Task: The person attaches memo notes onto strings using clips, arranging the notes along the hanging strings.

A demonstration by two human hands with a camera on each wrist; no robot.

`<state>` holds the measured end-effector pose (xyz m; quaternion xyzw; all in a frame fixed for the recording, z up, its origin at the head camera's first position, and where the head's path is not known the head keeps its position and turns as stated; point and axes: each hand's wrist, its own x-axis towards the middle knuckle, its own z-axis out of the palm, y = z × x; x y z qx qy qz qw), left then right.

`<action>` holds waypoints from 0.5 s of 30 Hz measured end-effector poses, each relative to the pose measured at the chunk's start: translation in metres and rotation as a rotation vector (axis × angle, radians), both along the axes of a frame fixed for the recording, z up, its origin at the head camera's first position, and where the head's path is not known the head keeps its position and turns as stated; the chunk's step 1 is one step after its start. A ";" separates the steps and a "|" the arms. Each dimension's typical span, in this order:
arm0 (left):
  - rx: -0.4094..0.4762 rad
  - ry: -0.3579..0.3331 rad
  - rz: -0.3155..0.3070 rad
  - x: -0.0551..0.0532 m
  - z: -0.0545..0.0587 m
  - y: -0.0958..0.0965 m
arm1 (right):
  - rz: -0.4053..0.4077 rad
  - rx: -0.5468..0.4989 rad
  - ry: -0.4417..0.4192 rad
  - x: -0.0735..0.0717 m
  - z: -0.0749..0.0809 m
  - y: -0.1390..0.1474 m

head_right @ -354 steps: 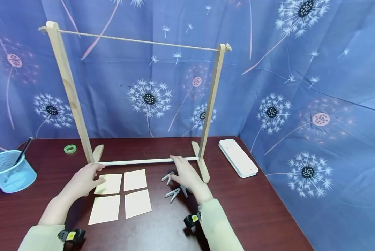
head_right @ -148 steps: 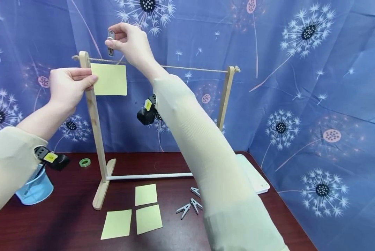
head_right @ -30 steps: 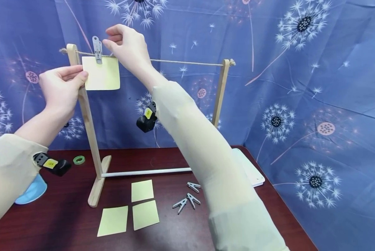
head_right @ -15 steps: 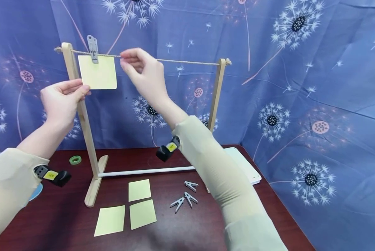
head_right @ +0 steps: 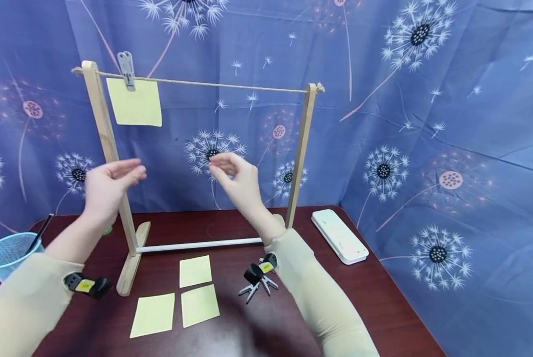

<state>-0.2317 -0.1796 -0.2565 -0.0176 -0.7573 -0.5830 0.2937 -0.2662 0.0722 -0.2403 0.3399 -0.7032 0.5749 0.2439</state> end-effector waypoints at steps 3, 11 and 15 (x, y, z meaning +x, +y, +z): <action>-0.083 -0.046 -0.033 0.003 -0.024 0.005 | -0.028 -0.006 -0.060 -0.002 -0.023 0.013; -0.069 -0.172 -0.144 0.002 -0.094 0.025 | -0.110 0.015 -0.245 -0.004 -0.092 0.045; -0.120 -0.253 -0.160 0.004 -0.124 0.032 | -0.157 0.046 -0.329 -0.001 -0.123 0.062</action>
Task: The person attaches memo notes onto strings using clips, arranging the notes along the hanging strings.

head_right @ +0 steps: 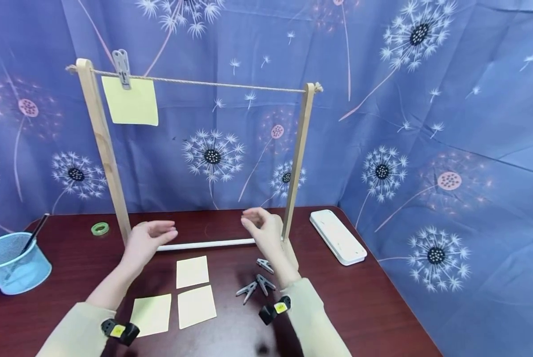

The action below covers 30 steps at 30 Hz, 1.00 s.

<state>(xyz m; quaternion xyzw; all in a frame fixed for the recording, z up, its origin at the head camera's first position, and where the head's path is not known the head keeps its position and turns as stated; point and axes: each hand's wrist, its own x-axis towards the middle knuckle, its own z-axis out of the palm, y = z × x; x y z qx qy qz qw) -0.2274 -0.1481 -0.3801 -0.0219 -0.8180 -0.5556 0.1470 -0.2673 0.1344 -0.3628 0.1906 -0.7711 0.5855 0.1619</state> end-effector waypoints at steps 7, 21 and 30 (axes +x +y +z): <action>-0.182 -0.046 -0.016 -0.003 -0.030 0.007 | -0.002 0.041 -0.114 0.001 -0.035 0.026; -0.292 -0.272 -0.201 -0.010 -0.053 0.003 | 0.038 0.235 -0.201 -0.008 -0.063 0.065; -0.348 -0.307 -0.224 -0.008 -0.060 0.003 | 0.128 0.370 -0.250 -0.008 -0.069 0.082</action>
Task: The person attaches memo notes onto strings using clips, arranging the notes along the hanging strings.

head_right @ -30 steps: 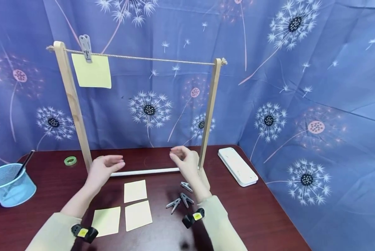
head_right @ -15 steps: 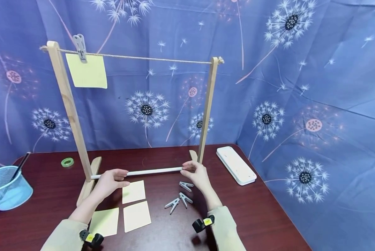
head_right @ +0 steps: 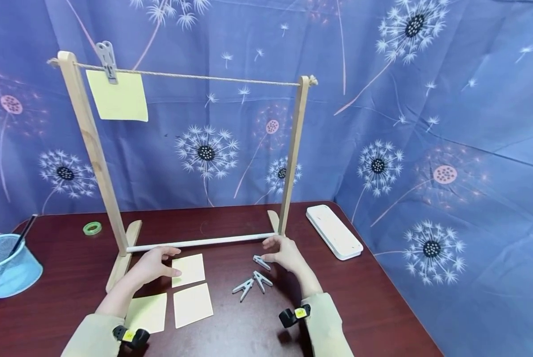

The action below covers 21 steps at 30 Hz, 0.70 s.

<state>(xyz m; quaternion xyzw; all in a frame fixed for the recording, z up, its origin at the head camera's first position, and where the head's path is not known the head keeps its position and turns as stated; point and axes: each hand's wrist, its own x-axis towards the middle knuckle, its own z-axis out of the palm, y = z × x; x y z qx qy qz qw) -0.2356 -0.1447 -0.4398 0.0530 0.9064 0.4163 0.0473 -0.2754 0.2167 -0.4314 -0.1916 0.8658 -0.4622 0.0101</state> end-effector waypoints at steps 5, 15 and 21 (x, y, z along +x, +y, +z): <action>-0.079 0.004 -0.001 0.003 -0.001 0.002 | 0.014 0.106 -0.013 0.000 -0.002 0.002; -0.152 0.020 -0.021 0.006 -0.006 0.003 | 0.007 0.274 -0.026 0.003 -0.004 0.001; -0.164 0.044 -0.043 0.006 -0.010 0.000 | 0.006 0.283 -0.039 0.001 -0.008 0.001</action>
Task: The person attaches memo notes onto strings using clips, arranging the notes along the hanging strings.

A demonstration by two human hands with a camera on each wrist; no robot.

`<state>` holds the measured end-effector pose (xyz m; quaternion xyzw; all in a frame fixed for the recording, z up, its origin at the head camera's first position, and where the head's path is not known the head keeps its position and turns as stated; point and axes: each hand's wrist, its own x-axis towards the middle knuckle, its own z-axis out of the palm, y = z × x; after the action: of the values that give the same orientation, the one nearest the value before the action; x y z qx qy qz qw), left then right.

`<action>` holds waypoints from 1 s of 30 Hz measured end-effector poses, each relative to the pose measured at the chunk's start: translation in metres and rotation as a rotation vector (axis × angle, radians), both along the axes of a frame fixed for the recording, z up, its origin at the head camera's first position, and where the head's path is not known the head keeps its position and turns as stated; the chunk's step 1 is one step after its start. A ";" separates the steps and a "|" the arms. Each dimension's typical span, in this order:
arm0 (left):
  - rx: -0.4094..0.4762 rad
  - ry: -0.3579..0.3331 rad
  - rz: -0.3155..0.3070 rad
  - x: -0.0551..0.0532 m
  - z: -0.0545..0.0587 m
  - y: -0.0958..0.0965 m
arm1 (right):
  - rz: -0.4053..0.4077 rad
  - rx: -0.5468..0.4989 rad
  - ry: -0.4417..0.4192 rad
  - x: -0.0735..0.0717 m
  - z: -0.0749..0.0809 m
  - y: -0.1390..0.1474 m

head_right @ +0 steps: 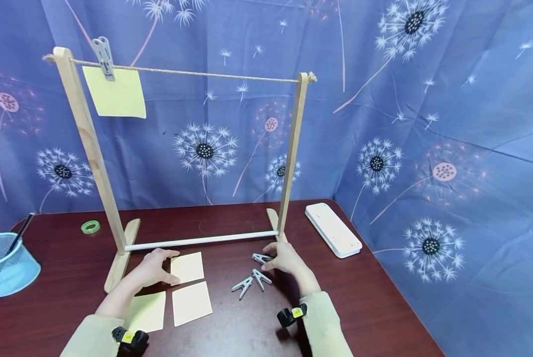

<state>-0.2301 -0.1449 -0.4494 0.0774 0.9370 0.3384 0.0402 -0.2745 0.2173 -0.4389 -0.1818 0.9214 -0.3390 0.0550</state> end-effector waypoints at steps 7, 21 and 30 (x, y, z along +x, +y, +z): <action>-0.010 0.015 0.008 0.000 -0.003 -0.001 | -0.002 -0.029 -0.010 0.000 -0.005 0.001; 0.027 -0.032 0.063 -0.004 -0.004 0.003 | -0.036 0.037 0.013 -0.005 -0.005 -0.001; 0.028 -0.033 0.072 -0.003 -0.003 0.003 | -0.036 0.022 0.012 -0.003 -0.005 -0.001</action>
<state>-0.2326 -0.1417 -0.4524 0.0385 0.9336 0.3538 0.0423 -0.2778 0.2162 -0.4443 -0.1665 0.9285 -0.3287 0.0453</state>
